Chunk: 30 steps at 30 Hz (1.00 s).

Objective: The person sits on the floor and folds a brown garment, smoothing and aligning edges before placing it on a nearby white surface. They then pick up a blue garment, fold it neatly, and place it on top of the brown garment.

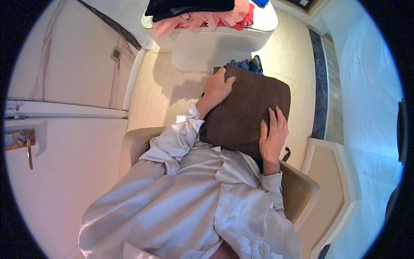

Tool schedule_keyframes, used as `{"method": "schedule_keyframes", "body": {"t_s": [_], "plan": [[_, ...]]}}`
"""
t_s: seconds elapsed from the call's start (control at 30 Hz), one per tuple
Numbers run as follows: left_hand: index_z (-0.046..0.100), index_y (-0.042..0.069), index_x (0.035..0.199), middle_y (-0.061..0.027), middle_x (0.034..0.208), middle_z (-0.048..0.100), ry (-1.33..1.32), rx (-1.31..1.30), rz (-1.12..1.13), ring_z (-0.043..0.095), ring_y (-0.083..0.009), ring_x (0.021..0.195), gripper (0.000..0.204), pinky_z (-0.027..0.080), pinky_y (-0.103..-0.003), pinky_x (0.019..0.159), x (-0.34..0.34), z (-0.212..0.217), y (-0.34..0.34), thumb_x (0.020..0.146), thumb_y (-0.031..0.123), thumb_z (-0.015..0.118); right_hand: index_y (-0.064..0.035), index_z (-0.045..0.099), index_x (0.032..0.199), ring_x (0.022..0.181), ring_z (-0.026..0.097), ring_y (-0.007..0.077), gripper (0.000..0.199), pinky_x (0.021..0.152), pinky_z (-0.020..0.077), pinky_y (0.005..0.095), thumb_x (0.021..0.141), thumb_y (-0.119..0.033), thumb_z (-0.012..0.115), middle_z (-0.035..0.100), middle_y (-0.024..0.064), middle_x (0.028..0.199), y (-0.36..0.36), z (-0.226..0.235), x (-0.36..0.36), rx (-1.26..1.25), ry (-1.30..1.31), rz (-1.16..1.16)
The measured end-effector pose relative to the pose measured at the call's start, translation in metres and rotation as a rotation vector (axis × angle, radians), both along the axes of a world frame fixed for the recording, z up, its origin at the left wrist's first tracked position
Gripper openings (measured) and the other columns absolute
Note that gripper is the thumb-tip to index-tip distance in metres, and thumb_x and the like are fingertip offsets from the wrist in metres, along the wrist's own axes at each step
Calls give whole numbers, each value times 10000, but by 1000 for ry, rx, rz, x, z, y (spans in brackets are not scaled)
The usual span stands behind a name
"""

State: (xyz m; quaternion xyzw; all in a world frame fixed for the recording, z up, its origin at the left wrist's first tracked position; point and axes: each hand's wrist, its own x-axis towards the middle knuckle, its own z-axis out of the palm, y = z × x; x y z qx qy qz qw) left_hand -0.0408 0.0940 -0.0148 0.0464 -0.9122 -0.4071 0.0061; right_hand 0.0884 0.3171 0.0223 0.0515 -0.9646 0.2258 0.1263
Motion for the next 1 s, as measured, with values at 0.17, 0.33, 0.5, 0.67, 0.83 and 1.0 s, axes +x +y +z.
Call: {"method": "schedule_keyframes", "body": {"t_s": [0.17, 0.33, 0.5, 0.67, 0.83, 1.0], "plan": [[529, -20, 1060, -301, 940, 641, 26, 57, 85, 606, -493, 932, 346, 473, -535, 811, 13, -7, 0, 922, 286, 612, -63, 498, 1382, 1356, 397, 358, 481, 1106, 298, 493, 938, -216, 603, 434, 149, 1477, 9, -4, 4, -52, -23, -13], [512, -12, 989, -284, 926, 633, 77, 111, 127, 599, -482, 935, 330, 465, -531, 795, 24, -2, -1, 904, 282, 635, -42, 558, 1315, 1256, 481, 381, 423, 1049, 377, 477, 932, -212, 614, 517, 173, 1391, 20, 11, -7, -56, -49, 80], [572, 61, 1033, -195, 856, 650, -71, 42, -10, 651, -365, 859, 389, 506, -444, 765, 6, -16, -24, 835, 368, 705, -21, 636, 1199, 1067, 613, 371, 341, 933, 480, 433, 919, -216, 637, 662, 190, 1164, 34, 45, -58, -81, -123, 34], [611, 97, 1006, -111, 784, 629, 188, 219, 66, 648, -277, 804, 426, 513, -398, 776, -26, -14, -26, 766, 412, 769, -47, 666, 1159, 1032, 631, 370, 327, 903, 494, 446, 942, -285, 614, 676, 186, 1108, 39, 19, -143, 22, 5, 110], [651, 87, 1067, -169, 857, 674, 93, 84, -171, 665, -315, 849, 521, 513, -411, 802, -62, -10, -13, 791, 524, 718, -76, 714, 1041, 937, 666, 383, 414, 856, 512, 471, 979, -439, 523, 697, 191, 1035, 39, -25, -176, 125, -283, 78], [694, 35, 1005, -233, 889, 692, -50, 31, -275, 675, -343, 843, 605, 519, -420, 773, -84, -36, -15, 799, 604, 678, -63, 715, 1016, 938, 669, 384, 508, 838, 510, 462, 961, -524, 507, 706, 198, 990, 36, -21, -185, 48, -310, -2]]}}
